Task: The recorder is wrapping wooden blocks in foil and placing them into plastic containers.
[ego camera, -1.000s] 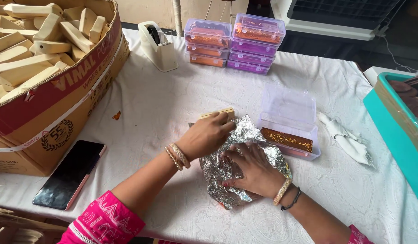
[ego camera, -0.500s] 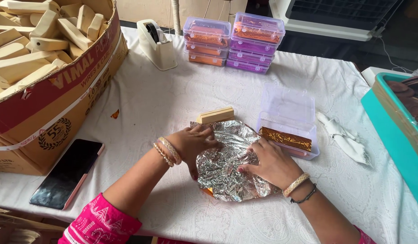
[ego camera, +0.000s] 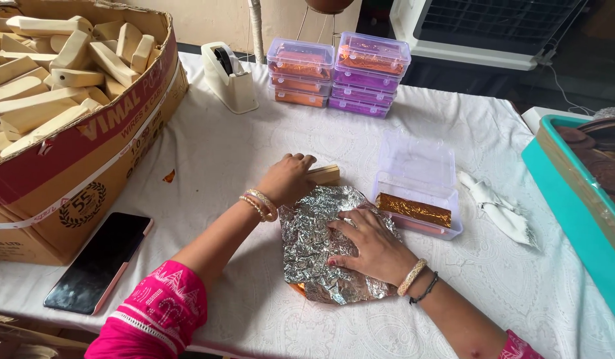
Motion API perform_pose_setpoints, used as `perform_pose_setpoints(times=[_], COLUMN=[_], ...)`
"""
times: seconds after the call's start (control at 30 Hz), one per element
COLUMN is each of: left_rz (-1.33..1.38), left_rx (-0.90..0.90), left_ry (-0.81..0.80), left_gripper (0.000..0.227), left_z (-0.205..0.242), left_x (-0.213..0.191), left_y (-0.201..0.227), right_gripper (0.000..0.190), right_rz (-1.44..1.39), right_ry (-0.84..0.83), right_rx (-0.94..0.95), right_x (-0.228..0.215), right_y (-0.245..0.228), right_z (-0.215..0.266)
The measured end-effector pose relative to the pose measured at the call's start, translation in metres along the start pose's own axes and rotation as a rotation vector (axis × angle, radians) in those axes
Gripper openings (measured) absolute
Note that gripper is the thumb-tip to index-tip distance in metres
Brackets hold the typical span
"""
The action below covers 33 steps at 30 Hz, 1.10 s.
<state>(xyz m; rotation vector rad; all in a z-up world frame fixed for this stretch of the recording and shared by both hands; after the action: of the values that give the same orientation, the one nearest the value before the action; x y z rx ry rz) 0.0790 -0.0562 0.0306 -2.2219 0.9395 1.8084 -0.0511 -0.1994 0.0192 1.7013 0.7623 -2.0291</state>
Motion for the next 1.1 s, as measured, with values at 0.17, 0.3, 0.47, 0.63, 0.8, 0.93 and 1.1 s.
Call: perform_pose_setpoints(times=[0.17,0.3,0.47,0.63,0.8,0.93,1.1], left_rz=[-0.050,-0.107,-0.036,0.039,0.058,0.109,0.323], left_rx=[-0.107,-0.113,-0.170,-0.171,-0.049,0.043,0.175], left_ry=[-0.240,-0.193,-0.122,-0.010,0.121,0.057,-0.397], left_gripper=[0.040,0.041,0.046,0.039,0.036,0.032,0.030], left_z=[-0.013,-0.024,-0.021,-0.015,-0.002,-0.005,0.002], left_x=[0.015,0.032,0.022,-0.008,-0.067,-0.053,0.015], left_y=[0.007,-0.003,-0.008,-0.022,0.005,0.023,0.051], right_gripper=[0.081,0.081,0.077,0.077,0.077,0.077,0.047], right_rz=[0.002,0.027,0.021,0.013,-0.012,-0.006,-0.338], right_ry=[-0.042,-0.071,-0.008,-0.020,0.038,0.087,0.230], right_rx=[0.039,0.067,0.034,0.046,0.020,-0.011,0.269], right_x=[0.009,0.014,0.007,0.008,0.003,0.006,-0.014], right_y=[0.005,0.009,0.002,0.002,-0.001,0.005,0.046], right_z=[-0.002,-0.003,0.000,-0.001,0.000,-0.002,0.006])
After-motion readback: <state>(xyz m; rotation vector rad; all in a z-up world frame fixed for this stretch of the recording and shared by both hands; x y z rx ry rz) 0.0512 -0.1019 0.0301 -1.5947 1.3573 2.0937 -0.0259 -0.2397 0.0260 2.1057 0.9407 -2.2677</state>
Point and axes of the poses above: each hand's wrist, its own z-axis away from the middle knuckle, its own x-axis out of the palm, y = z × x, the point moved 9 cm from there along -z, towards the middle knuckle, and after that the axes turned 7 degrees about -y, right-handed, at the moved point
